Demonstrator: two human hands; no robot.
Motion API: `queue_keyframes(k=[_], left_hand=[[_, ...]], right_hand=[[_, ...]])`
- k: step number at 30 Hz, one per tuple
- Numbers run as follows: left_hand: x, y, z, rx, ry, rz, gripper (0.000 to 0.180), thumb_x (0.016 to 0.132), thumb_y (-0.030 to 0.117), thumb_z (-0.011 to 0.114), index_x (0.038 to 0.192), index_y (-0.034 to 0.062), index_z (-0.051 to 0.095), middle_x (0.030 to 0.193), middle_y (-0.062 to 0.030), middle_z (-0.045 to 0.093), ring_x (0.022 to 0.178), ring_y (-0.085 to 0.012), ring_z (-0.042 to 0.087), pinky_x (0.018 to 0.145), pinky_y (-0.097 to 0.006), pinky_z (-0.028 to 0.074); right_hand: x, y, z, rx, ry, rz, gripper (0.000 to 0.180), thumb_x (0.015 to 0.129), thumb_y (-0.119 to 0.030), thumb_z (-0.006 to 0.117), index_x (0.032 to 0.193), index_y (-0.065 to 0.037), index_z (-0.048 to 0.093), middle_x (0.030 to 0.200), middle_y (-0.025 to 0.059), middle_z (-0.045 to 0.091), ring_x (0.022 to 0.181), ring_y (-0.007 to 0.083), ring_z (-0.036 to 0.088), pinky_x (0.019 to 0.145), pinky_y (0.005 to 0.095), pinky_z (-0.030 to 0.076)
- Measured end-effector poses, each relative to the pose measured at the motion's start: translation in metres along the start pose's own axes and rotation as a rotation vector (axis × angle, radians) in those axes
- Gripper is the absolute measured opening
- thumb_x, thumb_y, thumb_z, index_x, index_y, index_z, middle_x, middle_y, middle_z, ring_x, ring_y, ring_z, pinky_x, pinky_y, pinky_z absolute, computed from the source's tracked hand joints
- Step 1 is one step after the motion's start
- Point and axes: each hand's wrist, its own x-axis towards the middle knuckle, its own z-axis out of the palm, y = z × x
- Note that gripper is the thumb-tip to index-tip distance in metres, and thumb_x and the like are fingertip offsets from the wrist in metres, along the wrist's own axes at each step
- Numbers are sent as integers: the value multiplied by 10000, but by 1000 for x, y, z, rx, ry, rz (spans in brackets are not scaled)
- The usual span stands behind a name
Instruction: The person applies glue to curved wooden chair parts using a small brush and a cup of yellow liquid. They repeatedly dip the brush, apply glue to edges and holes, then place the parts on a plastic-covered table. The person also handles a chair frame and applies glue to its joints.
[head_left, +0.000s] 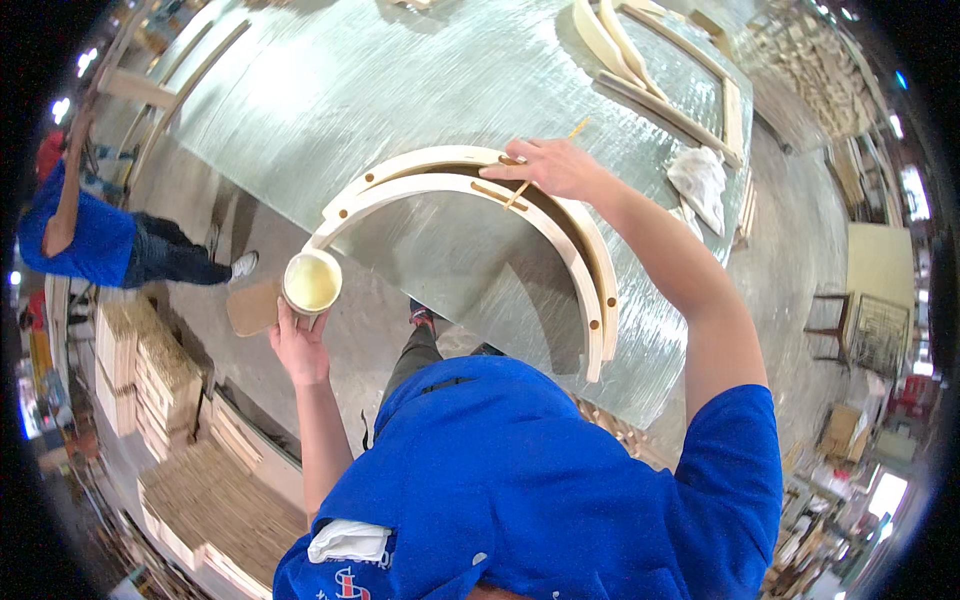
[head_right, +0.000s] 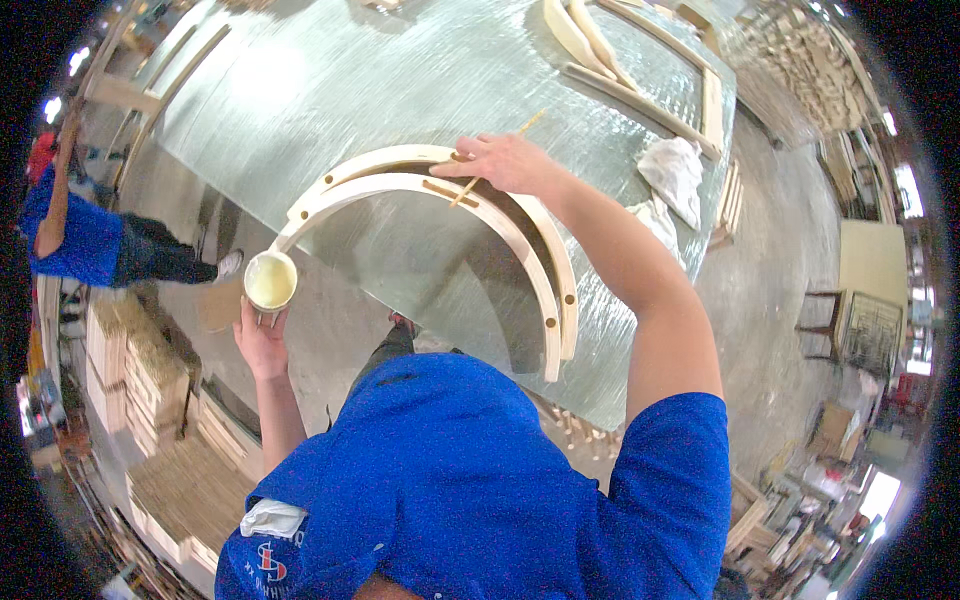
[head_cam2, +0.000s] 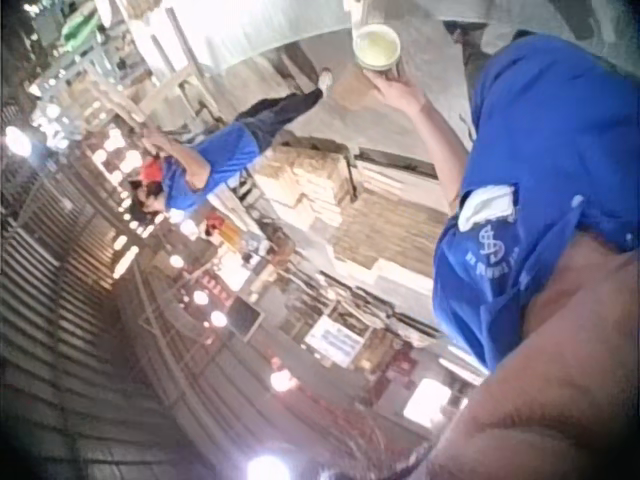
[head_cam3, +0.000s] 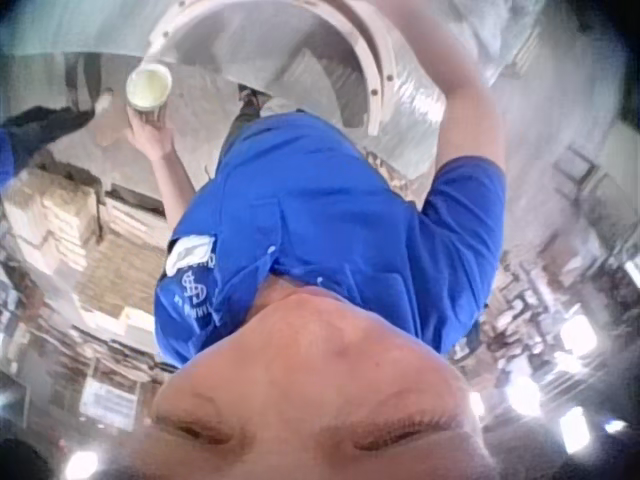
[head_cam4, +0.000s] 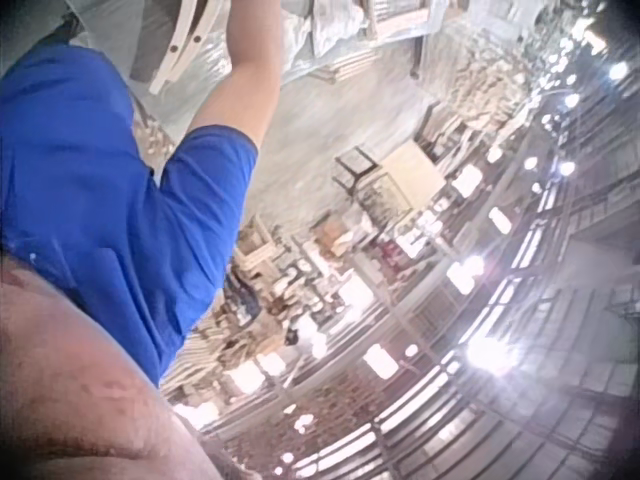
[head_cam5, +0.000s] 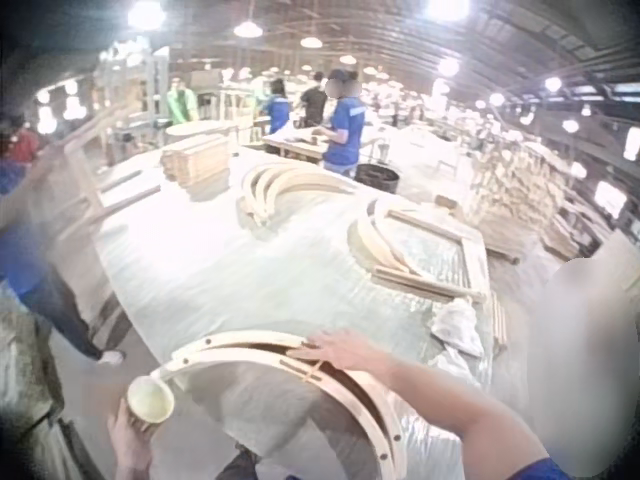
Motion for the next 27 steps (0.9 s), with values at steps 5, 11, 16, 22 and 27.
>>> queue_keyframes(k=[5, 11, 16, 22, 27], left_hand=[[-27, -8, -38, -11, 163, 6, 338, 930, 209, 481, 1232, 79, 400, 1218, -110, 492, 1038, -251, 555, 798, -446, 537], [-44, -17, -29, -35, 212, -12, 335, 930, 223, 482, 1218, 68, 409, 1191, -113, 502, 1035, -248, 553, 797, -437, 536], [-48, -22, -8, -20, 160, -11, 335, 928, 231, 487, 1210, 64, 415, 1176, -102, 517, 1019, -238, 565, 783, -430, 541], [-44, -24, -2, -24, 100, -7, 325, 930, 235, 483, 1206, 76, 418, 1143, -85, 544, 991, -221, 584, 758, -417, 549], [-39, -24, -1, 5, 71, -16, 318, 932, 228, 476, 1203, 72, 417, 1142, -87, 549, 984, -220, 590, 757, -406, 554]], right_hand=[[20, 12, 4, -119, -16, -162, 742, 773, 14, 502, 1316, -464, 339, 1143, 37, 478, 939, 190, 556, 776, 314, 504], [25, 17, 1, -200, -53, -249, 739, 793, -43, 530, 1319, -504, 292, 1187, 24, 462, 894, 178, 560, 686, 287, 534], [24, 18, 2, -230, -15, -291, 740, 801, -37, 521, 1324, -502, 280, 1145, 22, 470, 862, 175, 554, 651, 275, 536], [14, 9, -6, -303, -38, -275, 730, 805, -41, 509, 1331, -490, 278, 1145, 16, 465, 846, 174, 543, 593, 271, 508], [-5, -11, -9, -370, -20, -175, 780, 757, -53, 546, 1366, -440, 249, 1150, 23, 465, 836, 166, 521, 574, 250, 474]])
